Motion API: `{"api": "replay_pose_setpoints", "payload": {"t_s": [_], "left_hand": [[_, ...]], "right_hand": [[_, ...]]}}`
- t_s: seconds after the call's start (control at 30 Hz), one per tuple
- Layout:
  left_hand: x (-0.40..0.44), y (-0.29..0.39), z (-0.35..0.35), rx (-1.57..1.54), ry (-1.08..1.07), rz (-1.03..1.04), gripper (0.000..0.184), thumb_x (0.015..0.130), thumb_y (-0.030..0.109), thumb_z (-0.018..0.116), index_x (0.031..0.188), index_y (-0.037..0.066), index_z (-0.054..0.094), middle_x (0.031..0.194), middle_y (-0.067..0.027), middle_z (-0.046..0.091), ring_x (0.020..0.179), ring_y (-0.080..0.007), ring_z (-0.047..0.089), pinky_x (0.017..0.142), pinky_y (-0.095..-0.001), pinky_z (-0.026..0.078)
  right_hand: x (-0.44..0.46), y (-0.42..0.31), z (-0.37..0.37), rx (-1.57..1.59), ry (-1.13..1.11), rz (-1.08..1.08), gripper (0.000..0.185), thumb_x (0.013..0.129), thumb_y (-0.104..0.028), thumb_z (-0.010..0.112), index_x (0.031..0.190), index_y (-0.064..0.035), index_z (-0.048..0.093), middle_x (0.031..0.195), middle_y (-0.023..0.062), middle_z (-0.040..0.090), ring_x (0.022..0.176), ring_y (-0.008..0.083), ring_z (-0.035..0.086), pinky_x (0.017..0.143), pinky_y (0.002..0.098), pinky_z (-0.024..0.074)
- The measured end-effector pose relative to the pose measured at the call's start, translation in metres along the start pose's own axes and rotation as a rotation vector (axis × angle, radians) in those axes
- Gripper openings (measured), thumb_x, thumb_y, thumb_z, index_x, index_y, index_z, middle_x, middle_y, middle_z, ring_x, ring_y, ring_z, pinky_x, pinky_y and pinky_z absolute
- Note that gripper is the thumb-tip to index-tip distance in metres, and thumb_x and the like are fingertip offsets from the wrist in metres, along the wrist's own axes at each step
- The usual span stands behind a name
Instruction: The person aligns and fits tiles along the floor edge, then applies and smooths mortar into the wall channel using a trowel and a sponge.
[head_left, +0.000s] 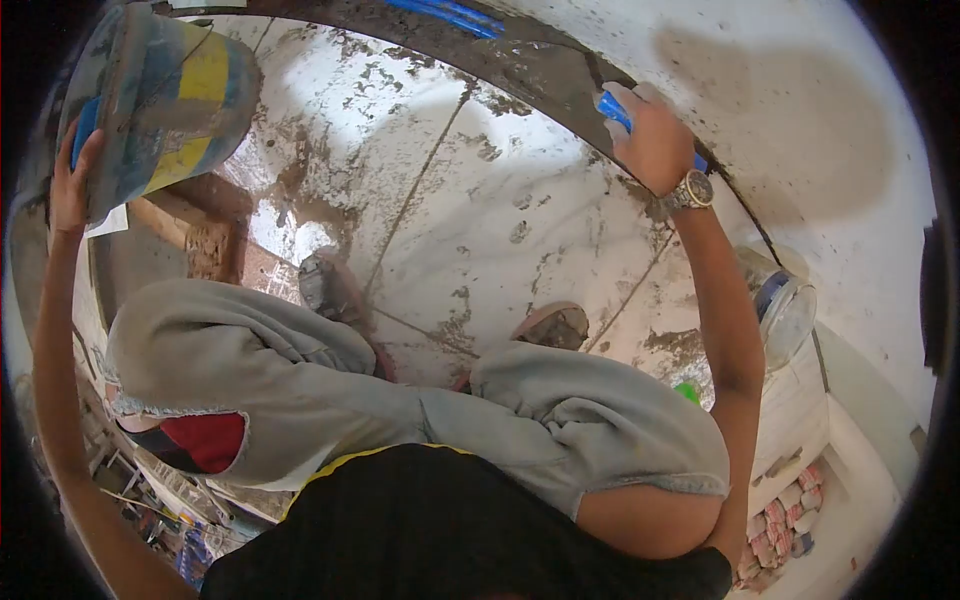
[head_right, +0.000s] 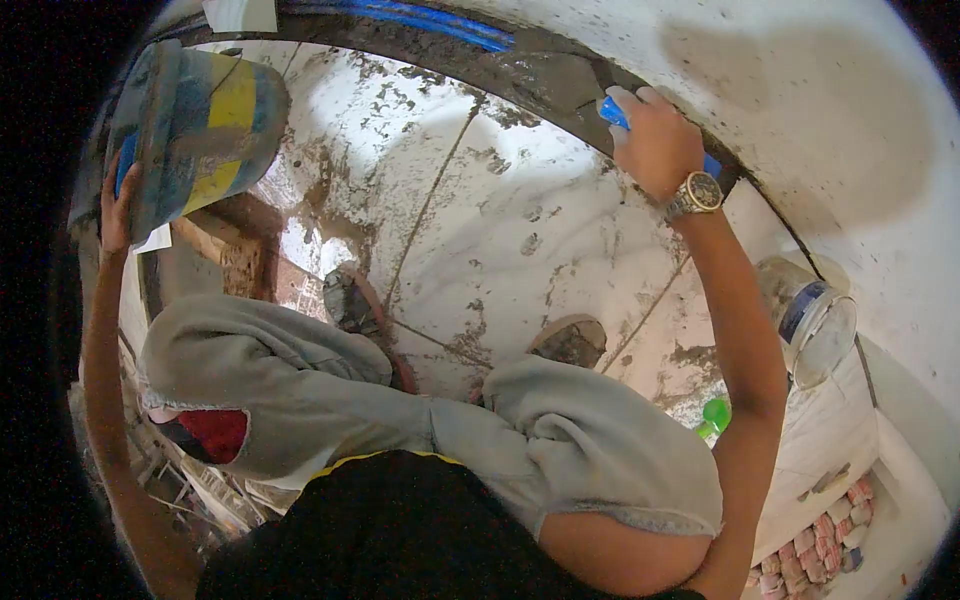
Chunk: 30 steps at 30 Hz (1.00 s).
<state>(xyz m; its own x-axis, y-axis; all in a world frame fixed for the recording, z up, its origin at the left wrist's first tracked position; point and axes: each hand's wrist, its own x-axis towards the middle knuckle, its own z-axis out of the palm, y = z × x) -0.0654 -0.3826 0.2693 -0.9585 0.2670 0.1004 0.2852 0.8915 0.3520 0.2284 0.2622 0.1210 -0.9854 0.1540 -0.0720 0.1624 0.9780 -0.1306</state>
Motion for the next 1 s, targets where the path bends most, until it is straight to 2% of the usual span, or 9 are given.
{"api": "replay_pose_setpoints", "payload": {"t_s": [0.1, 0.2, 0.3, 0.4, 0.63, 0.73, 0.8, 0.9, 1.0], "left_hand": [[0.001, -0.004, 0.002, -0.033, 0.007, -0.034, 0.086, 0.083, 0.062, 0.062, 0.144, 0.005, 0.042, 0.138, -0.0172, 0.050, 0.123, -0.0251, 0.052, 0.105, -0.0338, 0.037], [0.001, -0.002, 0.003, -0.026, -0.008, -0.019, 0.085, 0.083, 0.063, 0.061, 0.144, 0.006, 0.042, 0.138, -0.0176, 0.050, 0.123, -0.0257, 0.052, 0.105, -0.0344, 0.038], [0.000, -0.008, 0.001, -0.049, -0.009, -0.046, 0.087, 0.082, 0.064, 0.061, 0.144, 0.007, 0.042, 0.137, -0.0181, 0.050, 0.122, -0.0271, 0.053, 0.105, -0.0345, 0.038], [-0.001, 0.000, 0.001, 0.048, 0.017, -0.027, 0.089, 0.081, 0.065, 0.062, 0.145, 0.007, 0.041, 0.137, -0.0183, 0.051, 0.121, -0.0275, 0.054, 0.104, -0.0342, 0.039], [0.003, -0.009, 0.000, -0.033, 0.010, -0.049, 0.087, 0.081, 0.066, 0.061, 0.143, 0.008, 0.044, 0.138, -0.0183, 0.050, 0.124, -0.0276, 0.051, 0.105, -0.0354, 0.038], [0.002, 0.000, 0.003, -0.022, 0.010, 0.025, 0.087, 0.081, 0.065, 0.061, 0.142, 0.007, 0.045, 0.138, -0.0186, 0.050, 0.125, -0.0277, 0.051, 0.106, -0.0354, 0.037], [0.002, 0.000, 0.000, 0.019, -0.010, 0.043, 0.086, 0.082, 0.064, 0.061, 0.143, 0.006, 0.044, 0.138, -0.0187, 0.050, 0.124, -0.0270, 0.051, 0.106, -0.0350, 0.037], [0.000, -0.002, 0.000, -0.026, -0.029, -0.009, 0.084, 0.083, 0.062, 0.060, 0.143, 0.005, 0.044, 0.138, -0.0186, 0.050, 0.124, -0.0266, 0.050, 0.106, -0.0352, 0.037], [-0.001, 0.001, 0.001, -0.019, -0.022, -0.049, 0.083, 0.084, 0.061, 0.060, 0.143, 0.004, 0.044, 0.137, -0.0184, 0.050, 0.124, -0.0264, 0.051, 0.105, -0.0351, 0.037]], "right_hand": [[0.003, 0.007, 0.006, -0.006, -0.072, -0.068, 0.047, 0.080, -0.021, 0.066, 0.126, -0.0180, 0.058, 0.117, 0.0116, 0.062, 0.102, 0.0332, 0.062, 0.081, 0.0467, 0.0536], [0.007, 0.009, 0.008, 0.038, -0.124, -0.011, 0.047, 0.079, -0.022, 0.066, 0.125, -0.0181, 0.059, 0.115, 0.0125, 0.063, 0.102, 0.0330, 0.062, 0.082, 0.0455, 0.0534], [0.010, 0.031, 0.017, 0.116, 0.009, -0.091, 0.043, 0.078, -0.019, 0.068, 0.121, -0.0151, 0.062, 0.107, 0.0140, 0.066, 0.096, 0.0363, 0.061, 0.081, 0.0456, 0.0508], [0.010, 0.045, 0.018, 0.120, -0.031, -0.121, 0.041, 0.078, -0.018, 0.068, 0.119, -0.0140, 0.063, 0.104, 0.0146, 0.066, 0.095, 0.0367, 0.061, 0.082, 0.0454, 0.0501], [0.022, 0.059, 0.043, 0.030, -0.070, -0.141, 0.040, 0.080, -0.019, 0.066, 0.120, -0.0145, 0.063, 0.103, 0.0149, 0.066, 0.095, 0.0364, 0.062, 0.083, 0.0458, 0.0499], [0.019, 0.056, 0.040, -0.031, -0.138, -0.016, 0.039, 0.081, -0.022, 0.065, 0.120, -0.0151, 0.063, 0.104, 0.0153, 0.066, 0.096, 0.0364, 0.061, 0.083, 0.0464, 0.0498], [0.007, 0.051, 0.025, 0.066, -0.026, 0.008, 0.038, 0.081, -0.024, 0.065, 0.119, -0.0154, 0.064, 0.101, 0.0159, 0.067, 0.094, 0.0376, 0.062, 0.082, 0.0464, 0.0501], [-0.009, 0.062, 0.029, 0.238, -0.005, 0.072, 0.034, 0.081, -0.027, 0.064, 0.112, -0.0145, 0.063, 0.097, 0.0164, 0.068, 0.093, 0.0385, 0.064, 0.078, 0.0486, 0.0518], [-0.023, 0.061, 0.032, 0.150, -0.018, 0.151, 0.033, 0.082, -0.029, 0.064, 0.112, -0.0142, 0.065, 0.097, 0.0169, 0.068, 0.091, 0.0390, 0.064, 0.078, 0.0479, 0.0518]]}}
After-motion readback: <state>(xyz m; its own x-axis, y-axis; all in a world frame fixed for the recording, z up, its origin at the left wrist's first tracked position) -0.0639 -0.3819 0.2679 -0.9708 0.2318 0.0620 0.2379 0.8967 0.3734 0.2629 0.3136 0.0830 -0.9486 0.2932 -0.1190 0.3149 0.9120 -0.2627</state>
